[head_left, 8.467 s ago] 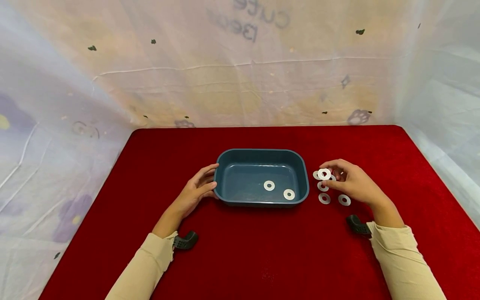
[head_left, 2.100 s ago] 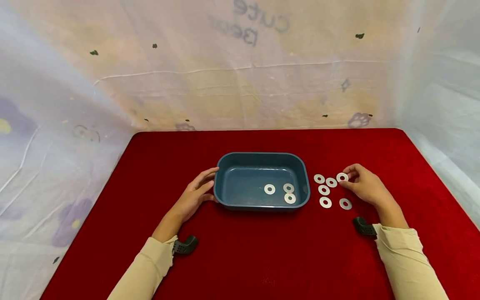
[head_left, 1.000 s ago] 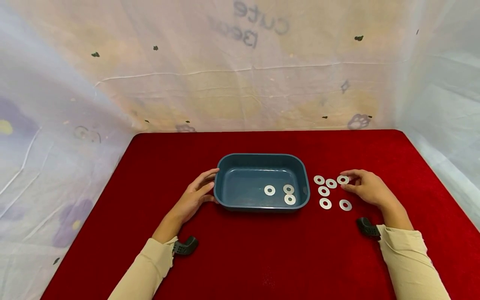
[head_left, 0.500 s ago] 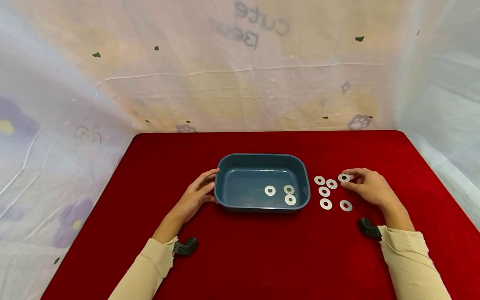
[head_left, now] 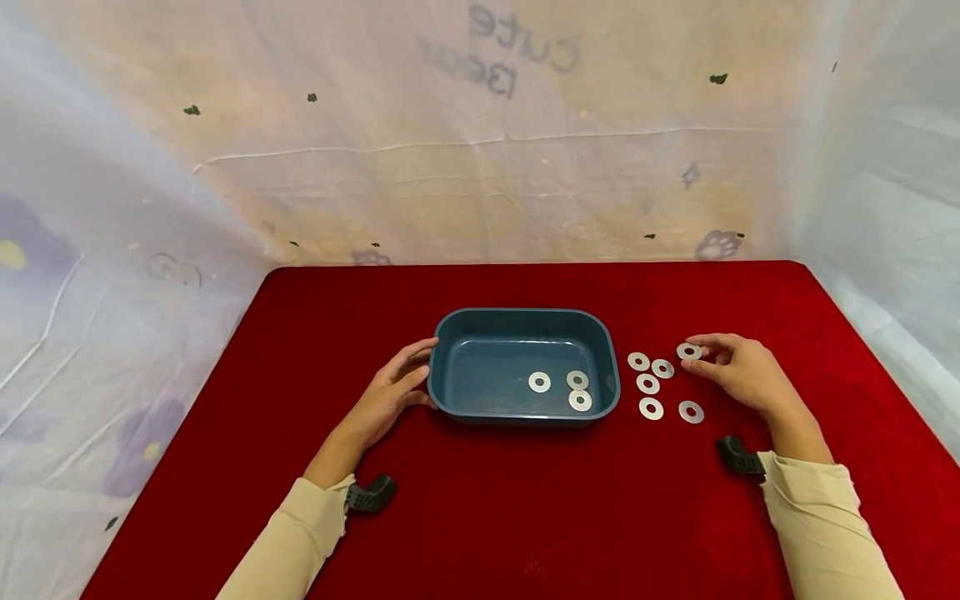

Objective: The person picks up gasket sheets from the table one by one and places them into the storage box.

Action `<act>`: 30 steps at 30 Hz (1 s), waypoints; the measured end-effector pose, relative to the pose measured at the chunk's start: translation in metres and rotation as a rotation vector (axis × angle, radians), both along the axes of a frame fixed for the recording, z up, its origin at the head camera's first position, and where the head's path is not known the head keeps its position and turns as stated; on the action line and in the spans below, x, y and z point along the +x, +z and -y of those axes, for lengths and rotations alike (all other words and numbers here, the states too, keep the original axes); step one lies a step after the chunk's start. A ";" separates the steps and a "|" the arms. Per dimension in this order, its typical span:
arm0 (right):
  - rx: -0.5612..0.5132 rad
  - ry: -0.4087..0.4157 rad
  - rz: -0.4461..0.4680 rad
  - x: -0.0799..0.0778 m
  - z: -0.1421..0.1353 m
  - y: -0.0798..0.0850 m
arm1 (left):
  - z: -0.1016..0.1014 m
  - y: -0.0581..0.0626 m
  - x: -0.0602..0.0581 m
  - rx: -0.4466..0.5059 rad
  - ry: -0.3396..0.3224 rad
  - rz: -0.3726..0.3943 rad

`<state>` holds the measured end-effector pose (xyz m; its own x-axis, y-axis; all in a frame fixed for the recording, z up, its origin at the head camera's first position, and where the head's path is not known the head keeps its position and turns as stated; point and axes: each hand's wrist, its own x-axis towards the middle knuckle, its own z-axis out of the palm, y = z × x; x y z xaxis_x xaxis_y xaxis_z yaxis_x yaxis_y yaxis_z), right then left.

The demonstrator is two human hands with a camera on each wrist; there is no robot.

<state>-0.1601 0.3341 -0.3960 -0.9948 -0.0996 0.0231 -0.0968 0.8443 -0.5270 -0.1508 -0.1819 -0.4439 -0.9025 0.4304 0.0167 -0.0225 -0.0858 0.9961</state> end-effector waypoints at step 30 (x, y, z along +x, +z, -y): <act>-0.035 -0.021 0.021 0.001 0.000 0.007 | 0.000 -0.001 -0.001 0.009 -0.015 -0.013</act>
<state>-0.1586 0.3339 -0.3887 -0.9969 -0.0785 0.0049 -0.0679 0.8273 -0.5576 -0.1517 -0.1822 -0.4452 -0.8956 0.4436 0.0320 -0.0114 -0.0948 0.9954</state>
